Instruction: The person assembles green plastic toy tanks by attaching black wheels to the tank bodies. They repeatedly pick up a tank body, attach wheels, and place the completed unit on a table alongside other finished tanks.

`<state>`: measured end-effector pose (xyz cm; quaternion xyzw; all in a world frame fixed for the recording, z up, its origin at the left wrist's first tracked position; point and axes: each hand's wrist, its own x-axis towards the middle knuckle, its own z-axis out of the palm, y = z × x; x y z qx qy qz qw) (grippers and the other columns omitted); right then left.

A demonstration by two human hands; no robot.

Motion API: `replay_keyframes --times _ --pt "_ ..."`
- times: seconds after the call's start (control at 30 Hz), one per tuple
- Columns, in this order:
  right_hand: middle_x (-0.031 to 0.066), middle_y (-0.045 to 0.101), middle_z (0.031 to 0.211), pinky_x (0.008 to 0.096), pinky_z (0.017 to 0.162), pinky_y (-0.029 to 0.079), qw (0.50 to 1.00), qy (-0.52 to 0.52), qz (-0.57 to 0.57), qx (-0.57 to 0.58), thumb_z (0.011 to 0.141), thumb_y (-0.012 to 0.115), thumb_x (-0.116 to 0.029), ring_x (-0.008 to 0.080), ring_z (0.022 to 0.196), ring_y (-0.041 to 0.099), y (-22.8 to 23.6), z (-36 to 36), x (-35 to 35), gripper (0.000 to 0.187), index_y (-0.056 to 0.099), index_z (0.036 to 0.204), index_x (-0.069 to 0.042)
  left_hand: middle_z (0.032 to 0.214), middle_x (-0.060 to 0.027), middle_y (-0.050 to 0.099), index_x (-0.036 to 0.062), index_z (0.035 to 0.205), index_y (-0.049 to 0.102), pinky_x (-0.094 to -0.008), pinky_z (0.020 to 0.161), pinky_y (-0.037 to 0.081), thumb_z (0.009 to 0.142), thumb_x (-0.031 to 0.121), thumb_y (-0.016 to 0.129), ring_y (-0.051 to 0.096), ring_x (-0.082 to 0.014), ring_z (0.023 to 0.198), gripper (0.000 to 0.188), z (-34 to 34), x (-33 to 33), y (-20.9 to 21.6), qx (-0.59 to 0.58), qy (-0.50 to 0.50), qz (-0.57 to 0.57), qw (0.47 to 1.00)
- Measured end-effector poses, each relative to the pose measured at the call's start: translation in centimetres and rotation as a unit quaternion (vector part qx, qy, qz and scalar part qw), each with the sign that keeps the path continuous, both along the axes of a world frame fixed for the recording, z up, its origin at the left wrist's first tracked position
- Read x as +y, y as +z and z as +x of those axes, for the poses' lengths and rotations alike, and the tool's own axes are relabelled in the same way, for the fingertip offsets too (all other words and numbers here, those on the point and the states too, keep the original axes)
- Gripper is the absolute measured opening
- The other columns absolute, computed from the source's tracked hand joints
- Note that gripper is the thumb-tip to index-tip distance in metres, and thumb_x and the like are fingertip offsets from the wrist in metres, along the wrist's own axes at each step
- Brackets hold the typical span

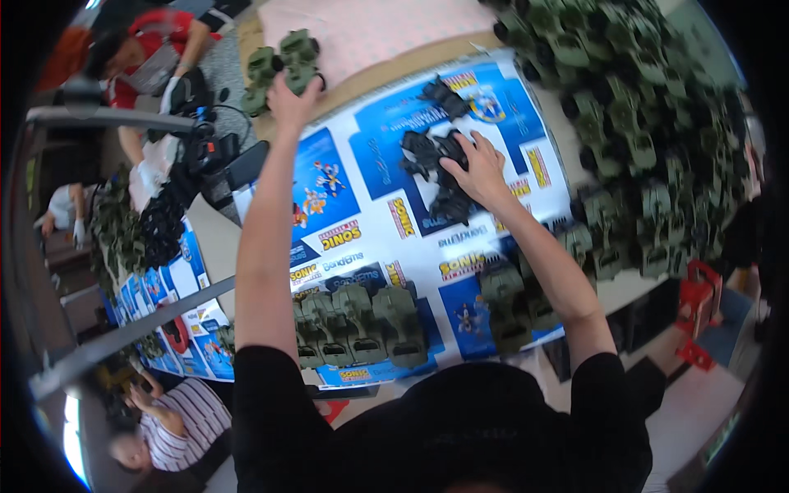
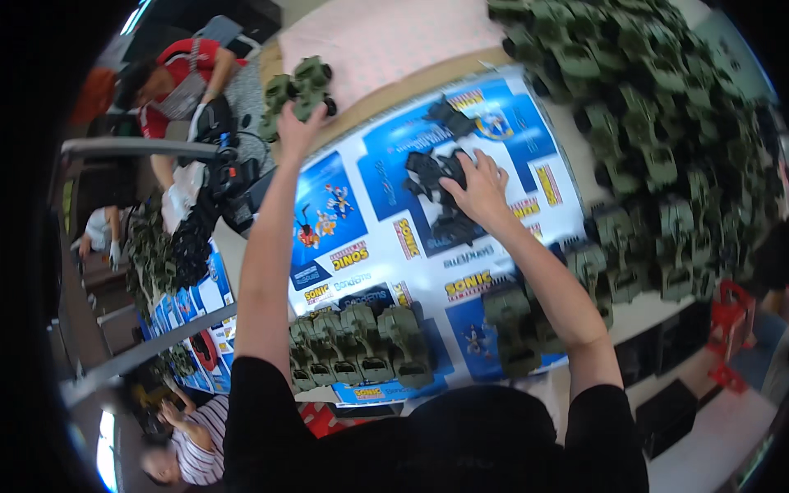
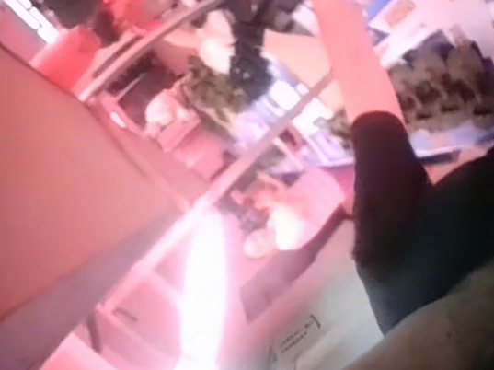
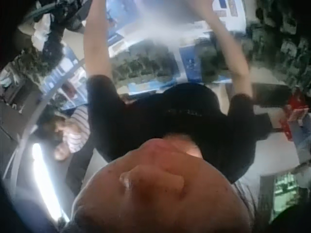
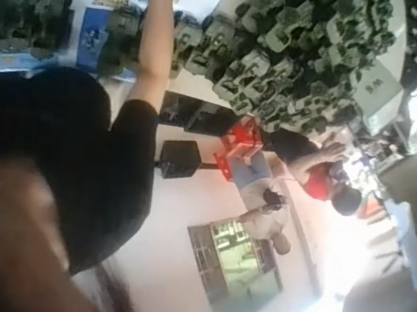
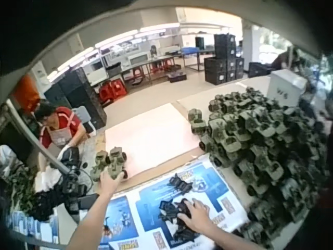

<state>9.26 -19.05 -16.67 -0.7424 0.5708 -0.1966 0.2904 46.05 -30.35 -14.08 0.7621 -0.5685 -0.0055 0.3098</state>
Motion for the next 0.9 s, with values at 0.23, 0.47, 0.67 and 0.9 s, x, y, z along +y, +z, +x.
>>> replay_keyframes --times 0.23,0.47,0.67,0.9 --pt "0.0055 0.056 0.085 0.0268 0.068 0.041 0.977 -0.137 -0.112 -0.117 0.090 0.059 -0.029 0.0132 0.078 0.049 11.0 -18.1 5.6 0.028 0.061 0.102 -0.003 0.120 -0.0220 0.056 0.0212 0.133 0.045 -0.0550 0.090 0.041 0.065 0.077 0.054 0.056 -0.0423 0.105 0.089 7.3 -5.2 -4.9 -0.255 0.113 0.186 0.942" --pt "0.0016 0.061 0.086 0.0259 0.063 0.048 0.722 -0.575 0.353 -0.154 0.089 0.057 -0.037 0.0117 0.075 0.058 6.5 -28.5 31.9 0.033 0.060 0.102 -0.006 0.112 -0.0275 0.058 0.0079 0.123 0.054 -0.0476 0.092 0.043 0.065 0.068 0.067 0.055 -0.0404 0.105 0.084 1.1 0.9 -4.2 -0.197 -0.009 0.112 0.974" --pt "-0.0002 0.061 0.097 0.0267 0.069 0.048 0.708 -0.560 0.391 -0.179 0.092 0.055 -0.030 0.0110 0.084 0.059 -3.6 -30.7 42.0 0.030 0.058 0.111 -0.007 0.113 -0.0274 0.058 -0.0034 0.118 0.055 -0.0440 0.093 0.043 0.065 0.063 0.071 0.055 -0.0403 0.106 0.087 1.6 7.3 -4.7 -0.213 -0.110 0.091 0.967" --pt "0.0028 0.064 0.086 0.0278 0.064 0.047 0.667 -0.613 0.396 -0.151 0.090 0.057 -0.032 0.0118 0.076 0.061 -6.2 -30.3 57.8 0.031 0.064 0.106 -0.006 0.121 -0.0274 0.054 -0.0088 0.122 0.049 -0.0415 0.098 0.039 0.064 0.062 0.073 0.051 -0.0387 0.114 0.094 -2.6 12.7 -4.1 -0.165 -0.083 0.154 0.971"
